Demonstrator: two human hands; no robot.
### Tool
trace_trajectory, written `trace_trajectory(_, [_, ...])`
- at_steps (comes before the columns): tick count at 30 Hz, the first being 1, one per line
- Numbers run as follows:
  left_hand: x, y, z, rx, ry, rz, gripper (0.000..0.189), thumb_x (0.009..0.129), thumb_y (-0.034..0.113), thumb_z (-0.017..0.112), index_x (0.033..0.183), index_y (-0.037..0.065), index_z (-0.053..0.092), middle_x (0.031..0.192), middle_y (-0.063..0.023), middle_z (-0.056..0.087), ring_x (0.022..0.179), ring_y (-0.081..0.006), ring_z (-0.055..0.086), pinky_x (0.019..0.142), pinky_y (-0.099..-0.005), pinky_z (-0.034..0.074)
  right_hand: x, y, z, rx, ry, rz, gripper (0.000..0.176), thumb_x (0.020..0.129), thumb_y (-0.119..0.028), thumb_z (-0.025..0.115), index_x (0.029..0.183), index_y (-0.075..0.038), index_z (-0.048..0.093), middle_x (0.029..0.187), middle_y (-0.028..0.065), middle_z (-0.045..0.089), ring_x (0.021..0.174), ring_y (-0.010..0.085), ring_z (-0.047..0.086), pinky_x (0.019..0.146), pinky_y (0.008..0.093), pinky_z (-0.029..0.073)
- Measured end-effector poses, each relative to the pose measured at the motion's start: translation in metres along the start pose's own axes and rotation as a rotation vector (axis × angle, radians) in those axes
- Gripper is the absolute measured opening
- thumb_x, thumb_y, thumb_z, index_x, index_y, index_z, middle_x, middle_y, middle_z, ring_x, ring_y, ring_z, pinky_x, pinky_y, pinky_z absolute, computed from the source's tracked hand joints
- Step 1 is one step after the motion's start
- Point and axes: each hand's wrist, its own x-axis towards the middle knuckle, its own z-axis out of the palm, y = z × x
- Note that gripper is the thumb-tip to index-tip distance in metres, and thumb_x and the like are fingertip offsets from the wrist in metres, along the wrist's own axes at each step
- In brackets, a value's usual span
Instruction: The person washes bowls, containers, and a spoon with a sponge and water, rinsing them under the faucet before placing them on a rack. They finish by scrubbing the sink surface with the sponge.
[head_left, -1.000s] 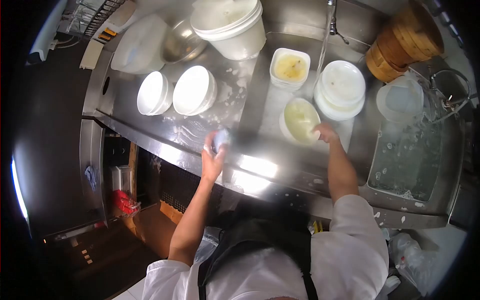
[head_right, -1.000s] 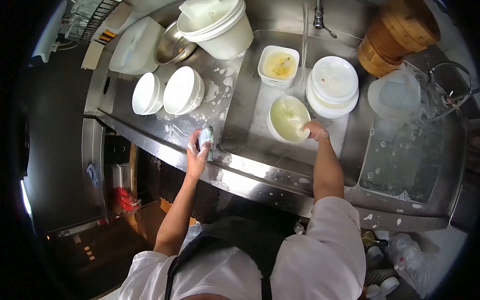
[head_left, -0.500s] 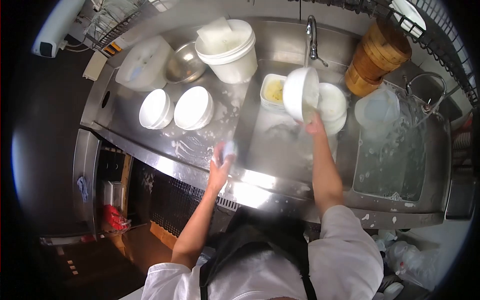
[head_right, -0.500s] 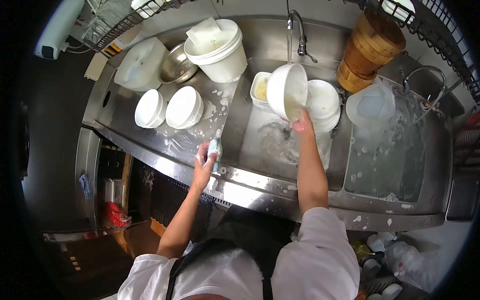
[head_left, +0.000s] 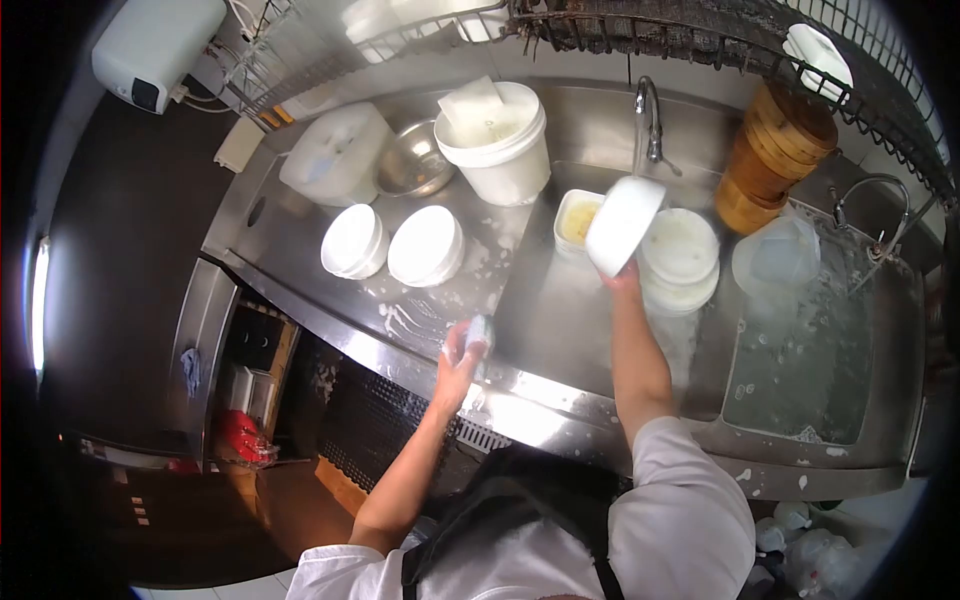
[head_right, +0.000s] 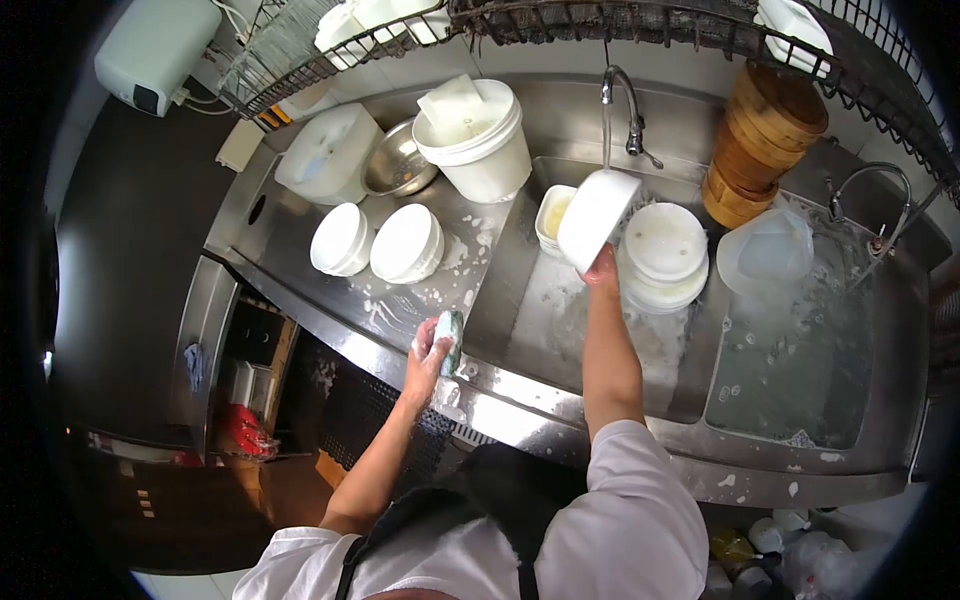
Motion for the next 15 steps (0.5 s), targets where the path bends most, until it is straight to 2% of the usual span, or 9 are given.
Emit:
trace_trajectory(2, [-0.001,0.000,-0.002,0.025,-0.002,-0.009,0.035,0.085,0.015,0.052,0.116,0.001,0.046,0.103,-0.0082,0.055,0.097,-0.0154,0.049,0.085,-0.0283,0.039,0.068,-0.019,-0.073,0.873,-0.050,0.536,0.026,0.088,-0.019,0.046,0.109,-0.004,0.054,0.099,0.0095,0.060,0.090,0.0253,0.059,0.080,0.0353,0.050])
trace_trajectory(5, [-0.001,0.001,-0.002,0.029,-0.013,-0.019,0.036,0.085,0.015,0.052,0.117,0.001,0.046,0.104,-0.0089,0.055,0.098,-0.0157,0.049,0.086,-0.0286,0.039,0.054,-0.013,-0.049,1.104,-0.157,0.689,0.030,0.089,-0.022,0.047,0.112,-0.003,0.050,0.101,0.0109,0.058,0.091,0.0233,0.057,0.083,0.0344,0.048])
trace_trajectory(9, [0.000,0.011,0.006,0.039,-0.044,-0.024,0.037,0.085,0.016,0.053,0.117,0.001,0.046,0.106,-0.0099,0.055,0.100,-0.0165,0.049,0.087,-0.0293,0.039,0.041,-0.011,-0.028,0.540,-0.100,0.299,0.034,0.088,-0.022,0.049,0.116,-0.004,0.048,0.106,0.0110,0.056,0.095,0.0255,0.056,0.086,0.0353,0.046])
trace_trajectory(11, [0.003,0.012,0.012,0.033,-0.070,-0.004,0.037,0.085,0.017,0.053,0.118,0.001,0.046,0.107,-0.0104,0.055,0.101,-0.0170,0.049,0.087,-0.0296,0.039,0.040,-0.015,-0.024,0.187,-0.195,0.133,0.036,0.088,-0.022,0.050,0.119,-0.004,0.046,0.109,0.0116,0.055,0.097,0.0267,0.055,0.088,0.0367,0.045])
trace_trajectory(13, [0.007,0.004,0.015,0.035,-0.099,0.035,0.038,0.085,0.018,0.054,0.118,0.000,0.046,0.108,-0.0109,0.055,0.101,-0.0176,0.049,0.088,-0.0299,0.039,0.039,-0.017,-0.020,-0.236,-0.406,-0.002,0.039,0.088,-0.023,0.050,0.121,-0.004,0.044,0.113,0.0127,0.053,0.100,0.0279,0.054,0.091,0.0389,0.044])
trace_trajectory(15, [0.011,0.001,0.019,0.046,-0.114,0.032,0.039,0.085,0.020,0.055,0.118,0.000,0.046,0.108,-0.0111,0.055,0.102,-0.0180,0.049,0.088,-0.0297,0.038,0.023,-0.018,-0.005,-0.221,-0.067,-0.151,0.039,0.087,-0.019,0.051,0.122,-0.004,0.043,0.116,0.0139,0.051,0.103,0.0288,0.053,0.093,0.0405,0.043])
